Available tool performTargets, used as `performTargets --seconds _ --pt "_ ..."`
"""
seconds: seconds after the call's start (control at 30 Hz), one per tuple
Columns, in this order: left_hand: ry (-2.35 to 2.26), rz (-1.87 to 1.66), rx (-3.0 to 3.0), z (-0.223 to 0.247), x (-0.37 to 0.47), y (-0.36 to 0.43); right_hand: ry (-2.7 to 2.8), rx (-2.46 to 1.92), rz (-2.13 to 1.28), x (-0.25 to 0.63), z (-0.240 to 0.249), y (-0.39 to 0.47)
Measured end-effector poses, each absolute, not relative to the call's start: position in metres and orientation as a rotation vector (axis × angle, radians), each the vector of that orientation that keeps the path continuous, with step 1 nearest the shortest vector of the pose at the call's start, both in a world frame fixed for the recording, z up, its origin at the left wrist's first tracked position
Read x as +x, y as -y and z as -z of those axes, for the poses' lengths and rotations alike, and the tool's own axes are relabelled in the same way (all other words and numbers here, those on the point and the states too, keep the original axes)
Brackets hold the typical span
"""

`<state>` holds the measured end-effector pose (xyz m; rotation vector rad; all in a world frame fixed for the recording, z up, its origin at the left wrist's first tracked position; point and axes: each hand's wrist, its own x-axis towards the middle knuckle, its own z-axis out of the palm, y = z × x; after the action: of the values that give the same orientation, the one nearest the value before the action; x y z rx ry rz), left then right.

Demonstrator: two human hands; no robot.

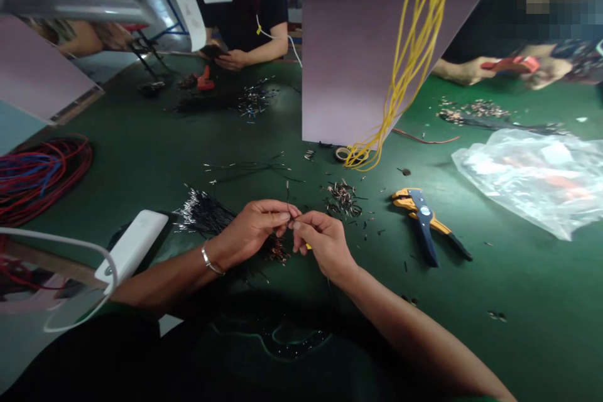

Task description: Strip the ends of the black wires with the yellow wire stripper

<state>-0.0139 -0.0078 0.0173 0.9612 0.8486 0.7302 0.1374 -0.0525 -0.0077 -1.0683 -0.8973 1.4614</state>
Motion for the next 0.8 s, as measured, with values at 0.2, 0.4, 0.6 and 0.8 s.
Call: performTargets --seconds 0.2,0.4,0.6,0.8 --pt "-0.835 -0.776 0.908 -0.0185 -0.0169 0.0044 0.903 -1.088 -1.486 0.1370 0.0065 0.0533" --pt "-0.811 -0.772 0.838 -0.0215 -0.0156 0.0045 0.926 -1.083 -1.494 0.1374 0.0085 0.0530" --pt "-0.843 -0.786 0.832 -0.0263 -0.0128 0.0056 0.949 -1.069 -1.508 0.1372 0.0104 0.0534" --pt "-0.877 -0.831 0.873 -0.0188 -0.0145 0.0040 0.918 -1.077 -1.538 0.1364 0.0072 0.0549"
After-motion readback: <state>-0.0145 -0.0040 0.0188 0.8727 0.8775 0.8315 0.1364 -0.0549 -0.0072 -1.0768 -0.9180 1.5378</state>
